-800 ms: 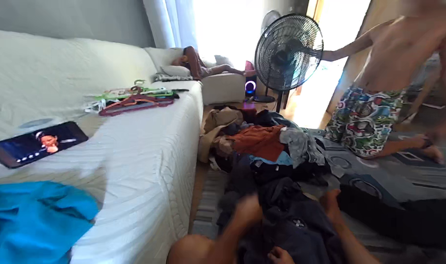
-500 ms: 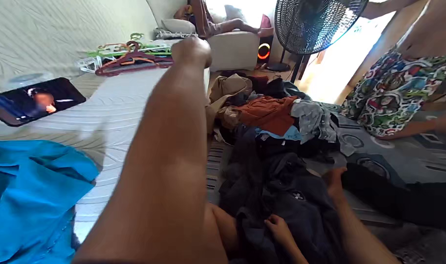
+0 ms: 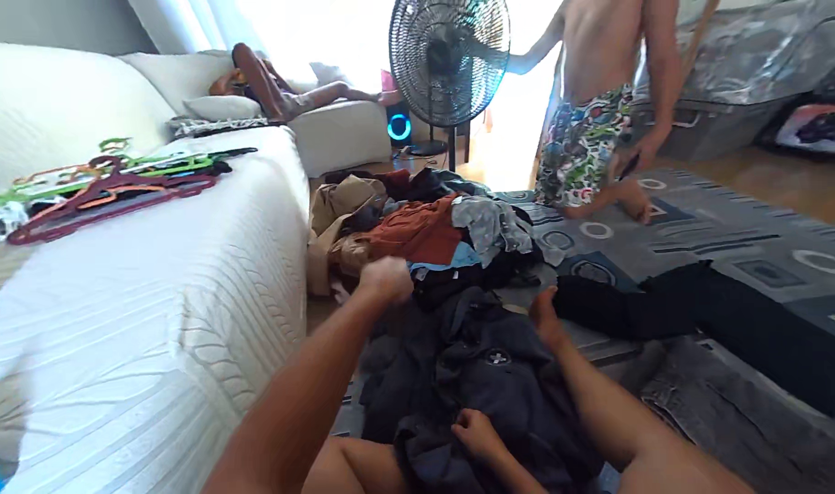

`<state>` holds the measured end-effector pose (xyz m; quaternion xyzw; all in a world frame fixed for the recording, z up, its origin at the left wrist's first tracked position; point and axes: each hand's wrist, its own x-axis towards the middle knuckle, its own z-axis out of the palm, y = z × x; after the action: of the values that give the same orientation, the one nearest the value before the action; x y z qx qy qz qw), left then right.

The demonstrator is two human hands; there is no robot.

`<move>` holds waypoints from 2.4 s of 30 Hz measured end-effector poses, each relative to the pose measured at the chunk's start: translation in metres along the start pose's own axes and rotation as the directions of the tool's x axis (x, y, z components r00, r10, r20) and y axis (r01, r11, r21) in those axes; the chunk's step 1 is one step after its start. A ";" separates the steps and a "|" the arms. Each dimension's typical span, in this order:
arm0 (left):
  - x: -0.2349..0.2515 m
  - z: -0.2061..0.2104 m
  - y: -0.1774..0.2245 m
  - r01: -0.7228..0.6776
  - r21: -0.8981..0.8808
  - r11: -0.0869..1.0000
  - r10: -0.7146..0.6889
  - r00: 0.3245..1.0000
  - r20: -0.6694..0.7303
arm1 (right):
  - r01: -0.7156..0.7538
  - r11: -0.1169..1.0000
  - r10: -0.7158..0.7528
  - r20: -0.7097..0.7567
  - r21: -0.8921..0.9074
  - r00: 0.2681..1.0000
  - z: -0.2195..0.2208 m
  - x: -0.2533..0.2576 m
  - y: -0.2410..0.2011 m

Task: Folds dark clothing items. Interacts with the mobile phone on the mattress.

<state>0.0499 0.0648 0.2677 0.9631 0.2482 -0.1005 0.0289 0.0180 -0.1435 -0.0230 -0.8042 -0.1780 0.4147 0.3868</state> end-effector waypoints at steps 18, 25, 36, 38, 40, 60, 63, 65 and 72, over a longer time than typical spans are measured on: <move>-0.041 0.255 0.023 -0.093 -0.312 0.946 0.258 0.799 0.543 | -0.025 0.999 0.025 0.020 -0.023 0.999 0.010 -0.004 -0.005; -0.059 0.247 0.018 -0.128 -0.259 0.957 0.250 0.814 0.524 | -0.120 0.993 0.121 0.039 -0.009 0.992 0.006 -0.004 -0.013; -0.095 0.235 0.030 -0.193 -0.252 0.948 0.298 0.815 0.497 | -0.073 0.984 0.069 -0.032 -0.159 0.997 0.015 -0.010 -0.006; -0.098 0.235 0.032 -0.203 -0.238 0.950 0.299 0.812 0.501 | -0.074 0.985 0.072 -0.014 -0.158 0.997 0.012 -0.011 -0.006; -0.099 0.233 0.035 -0.199 -0.218 0.955 0.286 0.809 0.513 | -0.081 0.985 0.083 0.007 -0.150 0.997 0.010 -0.012 -0.007; -0.075 0.223 0.025 -0.136 -0.338 0.931 0.302 0.807 0.508 | -0.083 0.991 0.074 -0.086 -0.109 0.994 -0.005 -0.019 -0.013; -0.069 0.226 0.017 -0.129 -0.452 0.883 0.355 0.813 0.461 | -0.043 0.996 0.034 -0.114 -0.075 0.993 -0.012 -0.021 -0.015; -0.068 0.232 0.014 -0.076 -0.564 0.822 0.371 0.823 0.430 | -0.019 0.998 0.011 -0.132 -0.061 0.991 -0.016 -0.025 -0.021; -0.075 0.245 0.022 0.253 -0.752 0.608 0.223 0.855 0.468 | 0.023 0.992 -0.052 -0.226 -0.128 0.973 -0.020 -0.042 -0.035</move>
<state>-0.0476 -0.0161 0.0435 0.7819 0.2574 -0.2354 0.5167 0.0104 -0.1561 0.0327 -0.8655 -0.1728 0.3003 0.3617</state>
